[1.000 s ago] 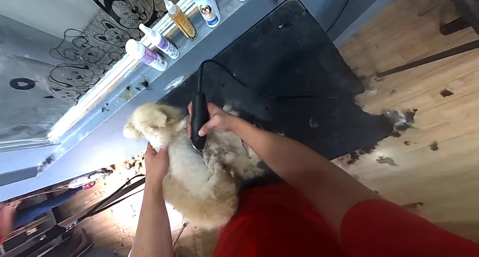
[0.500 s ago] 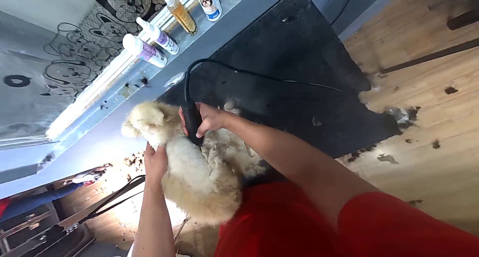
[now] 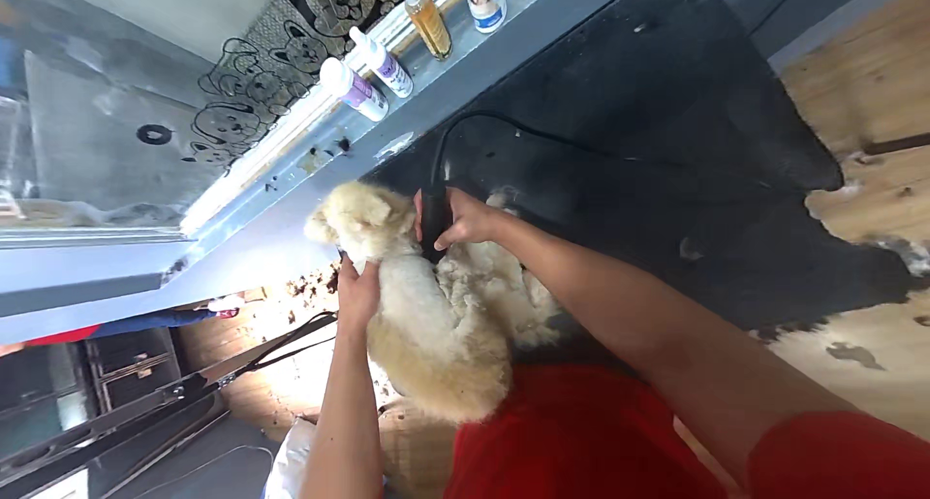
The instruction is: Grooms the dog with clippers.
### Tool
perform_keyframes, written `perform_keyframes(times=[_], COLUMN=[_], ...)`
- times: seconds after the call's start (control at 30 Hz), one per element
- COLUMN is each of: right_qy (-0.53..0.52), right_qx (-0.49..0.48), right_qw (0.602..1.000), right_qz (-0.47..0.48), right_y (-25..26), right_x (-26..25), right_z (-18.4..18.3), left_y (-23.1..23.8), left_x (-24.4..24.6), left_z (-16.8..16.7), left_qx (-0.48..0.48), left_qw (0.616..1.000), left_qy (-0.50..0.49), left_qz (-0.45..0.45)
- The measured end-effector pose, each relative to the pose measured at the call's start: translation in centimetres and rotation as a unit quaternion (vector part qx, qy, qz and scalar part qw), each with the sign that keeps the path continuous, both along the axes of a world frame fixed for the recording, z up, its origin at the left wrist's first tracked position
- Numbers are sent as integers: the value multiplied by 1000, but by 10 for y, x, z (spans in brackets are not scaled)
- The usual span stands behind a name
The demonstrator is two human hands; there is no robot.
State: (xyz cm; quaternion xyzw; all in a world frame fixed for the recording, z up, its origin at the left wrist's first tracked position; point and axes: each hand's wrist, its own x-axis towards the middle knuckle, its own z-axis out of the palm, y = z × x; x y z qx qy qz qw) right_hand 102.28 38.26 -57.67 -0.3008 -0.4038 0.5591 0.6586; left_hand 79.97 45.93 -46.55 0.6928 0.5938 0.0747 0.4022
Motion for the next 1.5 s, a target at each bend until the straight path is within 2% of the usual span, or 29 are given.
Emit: perform_keyframes(times=[0.17, 0.37, 0.47, 0.57, 0.63, 0.77, 0.83, 0.9, 1.0, 1.1, 1.33, 1.4, 1.5], right_qy=[71, -28, -47, 38, 61, -46, -52, -31, 72, 167, 129, 124, 174], right_qx=[93, -6, -19, 66, 81, -37, -53, -36, 48, 98, -28, -26, 35], right_qw=[992, 1000, 999, 996, 994, 998, 997, 999, 993, 979, 991, 991, 984], right_qz=[-39, 9, -17, -50, -36, 8, 6, -26, -83, -67, 28, 33, -30], right_y=[7, -5, -6, 0, 0, -17, -20, -20, -17, -12, -28, -28, -20], right_x=[5, -8, 2, 8, -2, -15, -12, -2, 10, 1, -25, -18, -3], right_z=[35, -4, 11, 31, 33, 4, -2, 9, 32, 36, -5, 0, 19], left_y=[-1, 3, -1, -4, -5, -3, -3, -4, -6, -5, -3, -5, -5], left_x=[0, -2, -4, -1, -2, -3, -6, -9, -8, -9, -10, -13, -14], left_z=[1, -2, 1, 1, 0, 3, 1, 0, 1, 0, 0, -1, -3], left_qx=[8, -12, -9, -14, -13, -8, -5, -4, -6, -6, -4, -7, 1], left_qw=[1000, 1000, 1000, 999, 999, 999, 999, 1000, 1000, 1000, 1000, 1000, 999], left_qy=[12, 2, 20, 23, 27, 35, 34, 31, 26, 26, 26, 24, 39], left_qz=[5, 11, 9, 19, 16, -9, -4, 2, 10, 4, 6, 7, 8])
